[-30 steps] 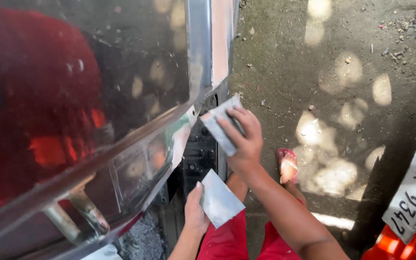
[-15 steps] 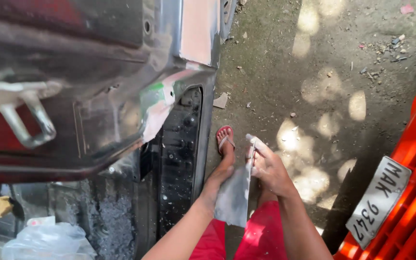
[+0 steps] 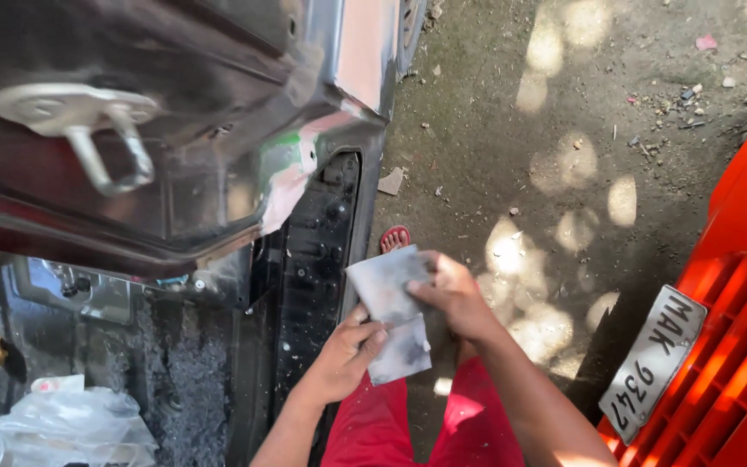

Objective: The person uses a sanding block to smooth the surface of a car door, focusing on the lower edge and the area around the door latch. They move between different sections of the door, applying pressure to the sanding block to remove material and prepare the surface.

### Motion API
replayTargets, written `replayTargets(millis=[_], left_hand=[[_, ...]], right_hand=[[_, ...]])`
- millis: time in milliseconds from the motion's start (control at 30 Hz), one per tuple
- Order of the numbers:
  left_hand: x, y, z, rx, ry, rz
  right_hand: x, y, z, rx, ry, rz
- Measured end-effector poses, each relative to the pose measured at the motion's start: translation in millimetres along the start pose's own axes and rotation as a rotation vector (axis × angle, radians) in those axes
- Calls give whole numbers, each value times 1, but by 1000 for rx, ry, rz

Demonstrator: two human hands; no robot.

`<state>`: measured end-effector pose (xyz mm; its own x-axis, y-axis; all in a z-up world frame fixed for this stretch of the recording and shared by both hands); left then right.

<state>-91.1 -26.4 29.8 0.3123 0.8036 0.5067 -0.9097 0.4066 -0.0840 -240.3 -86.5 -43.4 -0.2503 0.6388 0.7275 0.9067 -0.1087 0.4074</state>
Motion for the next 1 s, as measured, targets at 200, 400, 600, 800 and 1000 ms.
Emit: replayTargets(millis=[200, 400, 600, 800, 1000], left_hand=[[40, -47, -53, 9, -172, 415], [70, -44, -81, 29, -336, 366], [64, -45, -76, 93, -327, 308], [56, -50, -73, 89, -321, 290], [45, -52, -63, 148, -344, 252]], right_hand=[[-56, 100, -65, 413, -404, -91], [-119, 140, -65, -45, -86, 47], [-99, 164, -80, -278, -1, 31], [-82, 178, -80, -355, 27, -43], [-58, 168, -82, -302, -81, -252]])
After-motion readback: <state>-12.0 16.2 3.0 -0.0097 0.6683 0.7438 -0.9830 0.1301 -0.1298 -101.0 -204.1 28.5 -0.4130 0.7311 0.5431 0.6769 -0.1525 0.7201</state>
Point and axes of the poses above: each hand's wrist, its own x-axis away from the middle knuckle, its own y-axis out of the palm, z = x × y, the point moved 7 cm from there along -x, towards the middle knuckle, and after that the axes turned 8 degrees about z, right-handed, at the moved point
